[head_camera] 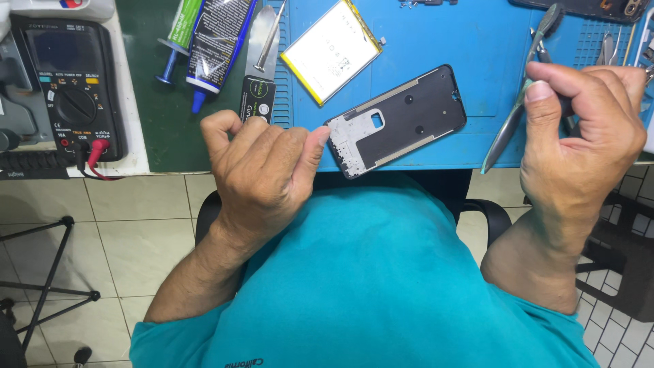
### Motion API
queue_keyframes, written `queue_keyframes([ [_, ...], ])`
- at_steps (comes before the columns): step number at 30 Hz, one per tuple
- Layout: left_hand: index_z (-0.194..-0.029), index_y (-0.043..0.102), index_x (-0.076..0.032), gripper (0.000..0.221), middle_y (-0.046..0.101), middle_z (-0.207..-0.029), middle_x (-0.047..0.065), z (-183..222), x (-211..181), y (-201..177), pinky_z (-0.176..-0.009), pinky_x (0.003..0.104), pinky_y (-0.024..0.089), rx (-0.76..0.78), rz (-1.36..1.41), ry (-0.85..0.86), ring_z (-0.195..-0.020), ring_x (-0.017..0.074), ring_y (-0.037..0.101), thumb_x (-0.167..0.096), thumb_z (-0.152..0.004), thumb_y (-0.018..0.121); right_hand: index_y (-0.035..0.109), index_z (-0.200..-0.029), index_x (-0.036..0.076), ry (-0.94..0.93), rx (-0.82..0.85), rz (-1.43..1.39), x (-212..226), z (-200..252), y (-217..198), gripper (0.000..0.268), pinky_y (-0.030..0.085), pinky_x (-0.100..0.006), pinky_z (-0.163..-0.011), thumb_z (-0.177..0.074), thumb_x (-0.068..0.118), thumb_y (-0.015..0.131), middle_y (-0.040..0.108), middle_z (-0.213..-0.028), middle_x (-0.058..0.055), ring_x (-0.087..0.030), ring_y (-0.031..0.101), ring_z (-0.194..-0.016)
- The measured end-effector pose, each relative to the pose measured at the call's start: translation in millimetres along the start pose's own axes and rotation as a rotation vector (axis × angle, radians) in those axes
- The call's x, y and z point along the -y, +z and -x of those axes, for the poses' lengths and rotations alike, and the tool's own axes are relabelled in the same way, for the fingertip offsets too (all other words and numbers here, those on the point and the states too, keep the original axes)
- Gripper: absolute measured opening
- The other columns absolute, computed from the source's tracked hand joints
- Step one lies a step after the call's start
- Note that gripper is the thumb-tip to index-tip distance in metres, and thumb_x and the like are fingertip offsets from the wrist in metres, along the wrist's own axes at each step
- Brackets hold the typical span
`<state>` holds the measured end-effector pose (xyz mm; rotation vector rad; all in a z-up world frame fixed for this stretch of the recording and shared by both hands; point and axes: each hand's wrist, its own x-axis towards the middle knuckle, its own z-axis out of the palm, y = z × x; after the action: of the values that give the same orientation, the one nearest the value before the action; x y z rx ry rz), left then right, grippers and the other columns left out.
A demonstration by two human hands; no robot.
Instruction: The person applies adhesive from a tube to the edges of a disassembled smartphone back cover. They then use tweezers to place a small black component onto the adhesive and press it into place. The person continues to adjust and press the component while working at a bench.
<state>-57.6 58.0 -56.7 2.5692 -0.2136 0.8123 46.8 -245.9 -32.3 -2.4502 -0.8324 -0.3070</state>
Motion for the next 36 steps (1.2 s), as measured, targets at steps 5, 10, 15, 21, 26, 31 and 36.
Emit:
queue_keyframes([
  [5,-0.081,0.065,-0.008,0.029,0.055,-0.068,0.002,-0.8,-2.7,-3.0,-0.080,0.040,0.030,0.046,0.004,0.043,-0.063,0.0226,0.044,-0.024,-0.102,0.077,0.079,-0.129,-0.022,0.024,-0.038,-0.008,0.4,-0.9,3.5,0.013,0.046,-0.048,-0.099,-0.125,-0.013,0.070,0.068,-0.109,-0.027,-0.041,0.054,-0.111],
  [10,-0.100,0.070,-0.009,0.038,0.066,-0.096,0.005,1.8,-10.5,-0.8,-0.082,0.042,0.034,0.108,-0.015,0.088,-0.083,0.0243,0.059,-0.046,-0.096,0.076,0.074,-0.130,-0.025,0.049,-0.146,-0.064,0.2,-3.0,5.1,0.018,0.048,-0.049,-0.104,-0.127,-0.010,0.065,0.068,-0.095,-0.025,-0.040,0.055,-0.113],
  [15,-0.110,0.069,-0.010,0.048,0.068,-0.110,0.006,0.2,-12.9,2.3,-0.086,0.042,0.035,0.148,-0.104,0.101,-0.095,0.0264,0.063,-0.056,-0.097,0.071,0.069,-0.128,-0.026,0.099,-0.240,-0.138,-5.1,-4.0,8.7,0.015,0.054,-0.047,-0.099,-0.123,-0.016,0.060,0.061,-0.102,-0.032,-0.038,0.060,-0.106],
  [21,-0.122,0.068,-0.009,0.063,0.069,-0.124,0.008,-0.5,-13.0,7.7,-0.088,0.042,0.034,0.227,-0.141,0.114,-0.105,0.0271,0.065,-0.064,-0.092,0.075,0.063,-0.128,-0.028,0.106,-0.308,-0.188,-15.6,-3.9,11.5,0.018,0.055,-0.046,-0.088,-0.124,-0.012,0.055,0.052,-0.113,-0.033,-0.038,0.064,-0.086],
  [26,-0.125,0.066,-0.008,0.065,0.069,-0.127,0.009,-1.6,-13.1,10.4,-0.087,0.043,0.034,0.246,-0.139,0.112,-0.107,0.0276,0.065,-0.064,-0.092,0.074,0.060,-0.129,-0.028,0.142,-0.375,-0.229,-22.5,-0.1,15.5,0.020,0.055,-0.046,-0.083,-0.124,-0.009,0.054,0.056,-0.119,-0.036,-0.040,0.064,-0.082],
  [31,-0.130,0.065,-0.006,0.070,0.070,-0.127,0.010,-1.0,-13.6,12.3,-0.088,0.043,0.034,0.254,-0.141,0.108,-0.106,0.0272,0.067,-0.065,-0.093,0.072,0.061,-0.132,-0.027,0.182,-0.399,-0.225,-32.3,5.6,17.3,0.022,0.055,-0.045,-0.083,-0.126,-0.008,0.052,0.062,-0.109,-0.035,-0.038,0.063,-0.084],
  [36,-0.132,0.064,-0.005,0.072,0.071,-0.127,0.009,-1.5,-12.7,11.6,-0.088,0.042,0.033,0.253,-0.148,0.119,-0.106,0.0271,0.068,-0.066,-0.094,0.072,0.060,-0.130,-0.027,0.151,-0.387,-0.239,-28.5,-0.1,18.9,0.022,0.056,-0.046,-0.082,-0.124,-0.007,0.051,0.064,-0.111,-0.038,-0.039,0.063,-0.081],
])
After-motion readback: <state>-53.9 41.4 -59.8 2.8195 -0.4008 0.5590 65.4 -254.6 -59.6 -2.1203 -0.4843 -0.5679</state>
